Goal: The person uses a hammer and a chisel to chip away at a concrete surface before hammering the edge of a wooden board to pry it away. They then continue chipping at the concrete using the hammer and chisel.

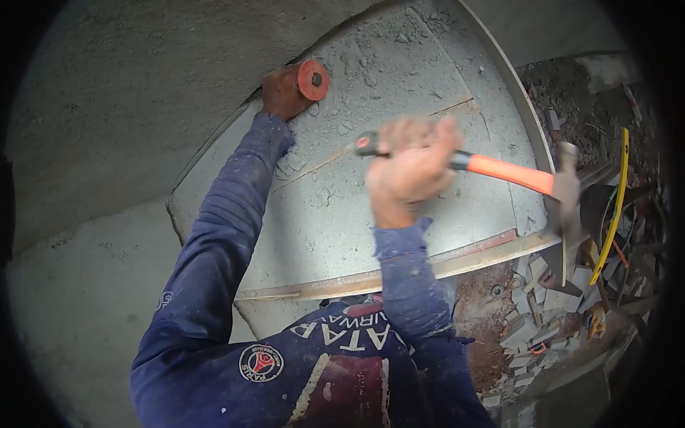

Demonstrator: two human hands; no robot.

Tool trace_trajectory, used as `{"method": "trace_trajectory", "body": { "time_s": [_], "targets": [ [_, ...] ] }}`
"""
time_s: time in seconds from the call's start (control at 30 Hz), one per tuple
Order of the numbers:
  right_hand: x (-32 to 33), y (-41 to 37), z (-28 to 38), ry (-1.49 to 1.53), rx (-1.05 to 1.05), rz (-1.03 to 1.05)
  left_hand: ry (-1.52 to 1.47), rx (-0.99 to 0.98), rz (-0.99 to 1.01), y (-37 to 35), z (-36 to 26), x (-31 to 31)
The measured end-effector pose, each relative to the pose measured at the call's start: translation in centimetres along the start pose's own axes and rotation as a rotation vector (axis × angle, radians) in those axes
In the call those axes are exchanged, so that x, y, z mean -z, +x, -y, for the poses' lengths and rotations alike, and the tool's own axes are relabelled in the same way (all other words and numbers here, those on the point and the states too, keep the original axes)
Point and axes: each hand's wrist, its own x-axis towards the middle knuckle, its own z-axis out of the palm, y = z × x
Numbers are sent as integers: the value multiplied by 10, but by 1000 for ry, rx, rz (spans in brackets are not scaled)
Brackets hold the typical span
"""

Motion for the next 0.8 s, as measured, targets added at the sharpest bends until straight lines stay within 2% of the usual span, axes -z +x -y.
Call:
{"method": "trace_trajectory", "body": {
  "time_s": [0.03,0.07,0.1,0.13,0.2,0.27,0.3,0.37,0.4,0.47,0.5,0.53,0.6,0.67,0.7,0.77,0.8],
  "targets": [
    [32,-23,-44,-114,-203,83,22,-3,-5,2,-2,-2],
    [48,-49,-58,-449,-670,174,20,-12,-6,3,-2,-3],
    [52,-51,-54,-566,-1073,261,7,23,30,0,-4,-1],
    [52,-46,-49,-556,-1059,258,-5,50,61,3,-2,-1],
    [36,-38,-18,-647,-893,312,4,50,55,10,4,-6],
    [6,-15,18,-466,-612,303,16,66,46,4,3,-4],
    [-8,-2,32,-413,-376,294,-7,59,26,7,-1,-2],
    [-11,27,45,-194,-34,261,-32,59,20,4,-5,2],
    [-8,23,32,-195,-38,264,-43,49,18,4,-6,2],
    [14,-2,-28,53,-87,2,-50,39,16,3,-4,2],
    [33,-36,-59,-250,-319,62,-23,48,14,0,1,-3],
    [50,-46,-60,-492,-951,245,-1,49,13,1,4,-8],
    [49,-42,-44,-677,-1048,285,-37,18,-20,4,-1,-10],
    [33,-25,-10,-711,-816,274,-63,33,-45,-9,-3,-8],
    [22,-15,10,-572,-725,284,-43,38,-28,-10,-1,-8],
    [1,9,42,-372,-311,319,-15,39,-33,1,3,-6],
    [1,9,34,-376,-321,319,-7,43,-11,0,1,-5]
  ]
}}
